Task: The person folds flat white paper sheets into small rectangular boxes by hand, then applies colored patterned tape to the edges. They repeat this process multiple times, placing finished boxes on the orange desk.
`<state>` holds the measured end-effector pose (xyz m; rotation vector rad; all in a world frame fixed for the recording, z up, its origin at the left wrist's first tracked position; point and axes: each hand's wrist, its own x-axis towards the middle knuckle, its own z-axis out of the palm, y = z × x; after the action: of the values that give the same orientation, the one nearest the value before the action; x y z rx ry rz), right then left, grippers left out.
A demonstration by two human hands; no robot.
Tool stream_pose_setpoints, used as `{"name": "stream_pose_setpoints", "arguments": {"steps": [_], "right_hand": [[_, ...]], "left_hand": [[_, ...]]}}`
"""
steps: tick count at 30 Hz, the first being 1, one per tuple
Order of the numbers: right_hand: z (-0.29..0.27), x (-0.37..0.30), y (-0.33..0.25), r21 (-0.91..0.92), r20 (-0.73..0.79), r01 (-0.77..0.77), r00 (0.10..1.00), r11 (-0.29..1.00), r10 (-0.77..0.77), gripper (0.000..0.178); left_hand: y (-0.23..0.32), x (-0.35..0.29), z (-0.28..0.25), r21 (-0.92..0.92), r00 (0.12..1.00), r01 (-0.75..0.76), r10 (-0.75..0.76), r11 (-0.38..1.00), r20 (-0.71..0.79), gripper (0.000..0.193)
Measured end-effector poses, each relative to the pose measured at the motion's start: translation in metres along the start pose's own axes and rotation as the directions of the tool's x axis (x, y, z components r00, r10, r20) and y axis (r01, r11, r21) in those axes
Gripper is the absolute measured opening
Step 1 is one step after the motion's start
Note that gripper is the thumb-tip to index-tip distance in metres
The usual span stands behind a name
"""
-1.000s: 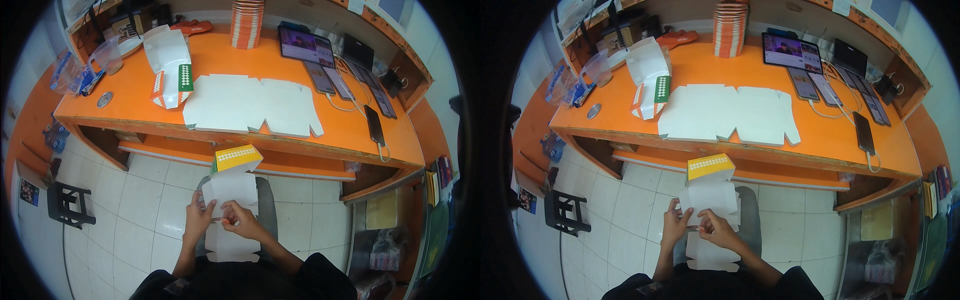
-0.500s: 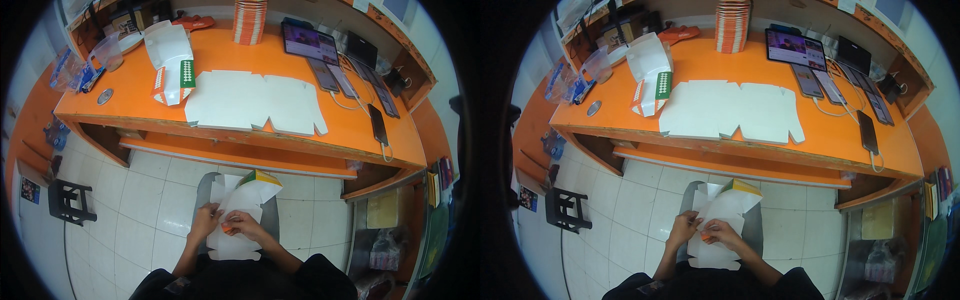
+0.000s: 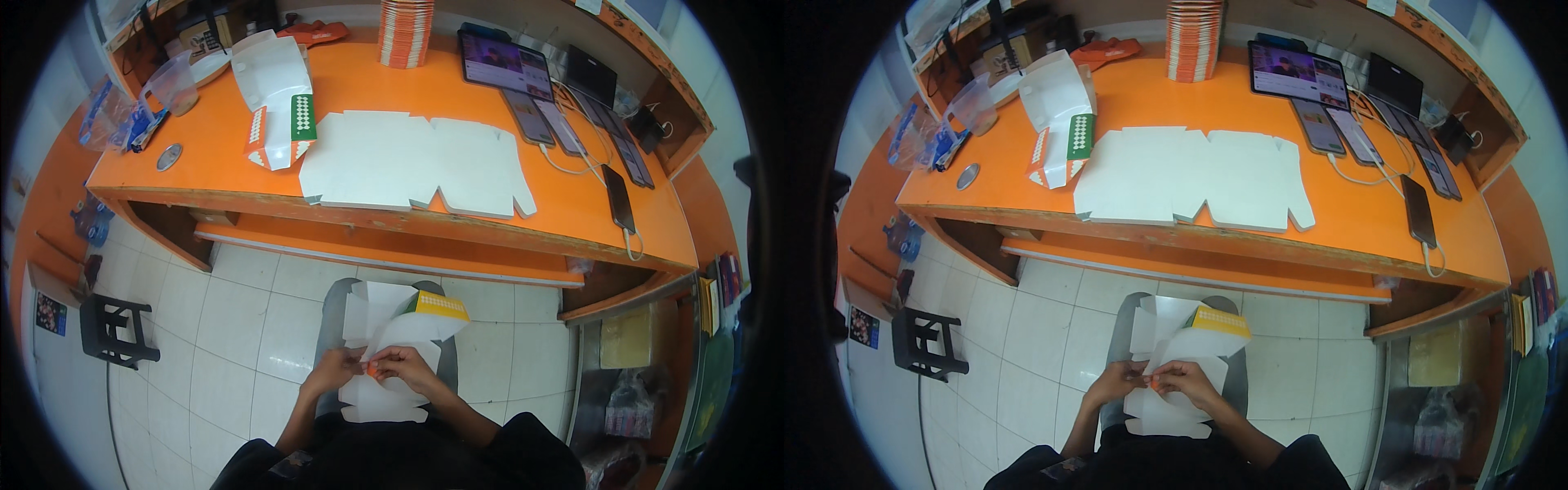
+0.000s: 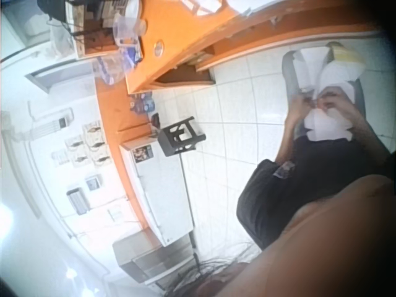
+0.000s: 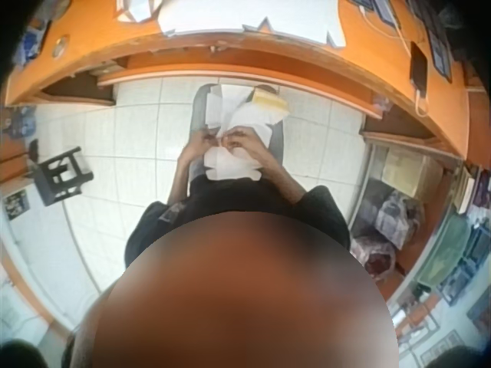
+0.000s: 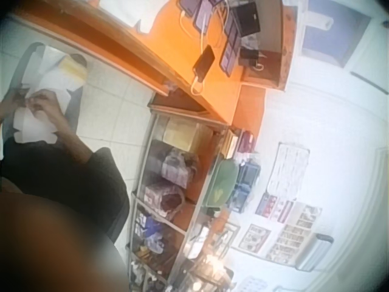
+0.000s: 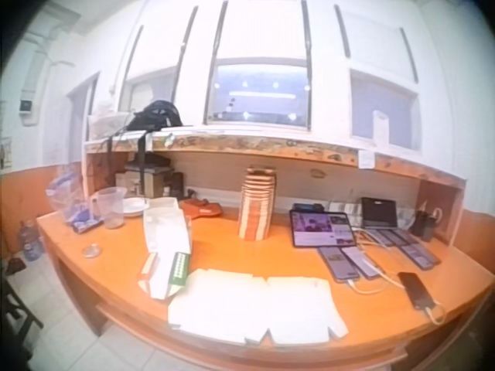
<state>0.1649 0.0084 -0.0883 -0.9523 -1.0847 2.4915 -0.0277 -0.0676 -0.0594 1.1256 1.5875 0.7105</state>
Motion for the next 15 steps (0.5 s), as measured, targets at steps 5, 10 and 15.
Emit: {"name": "stream_pose_setpoints", "arguments": {"steps": [5,10,15], "right_hand": [[0.005,-0.008,0.017,-0.078,0.023,-0.029,0.999,0.996,0.031,0.020],[0.004,-0.016,0.026,-0.225,0.052,0.076,0.997,0.972,-0.066,0.026],[0.005,-0.023,0.025,-0.487,0.165,0.170,0.981,0.857,-0.101,0.038]], "left_hand": [[-0.010,-0.002,0.009,0.241,0.993,0.059,-0.082,0.969,0.084,0.034],[-0.010,-0.011,0.019,0.211,0.998,-0.064,0.065,0.975,0.002,0.035],[-0.010,-0.008,0.016,0.242,0.999,-0.016,0.003,0.970,0.054,0.040]]}}
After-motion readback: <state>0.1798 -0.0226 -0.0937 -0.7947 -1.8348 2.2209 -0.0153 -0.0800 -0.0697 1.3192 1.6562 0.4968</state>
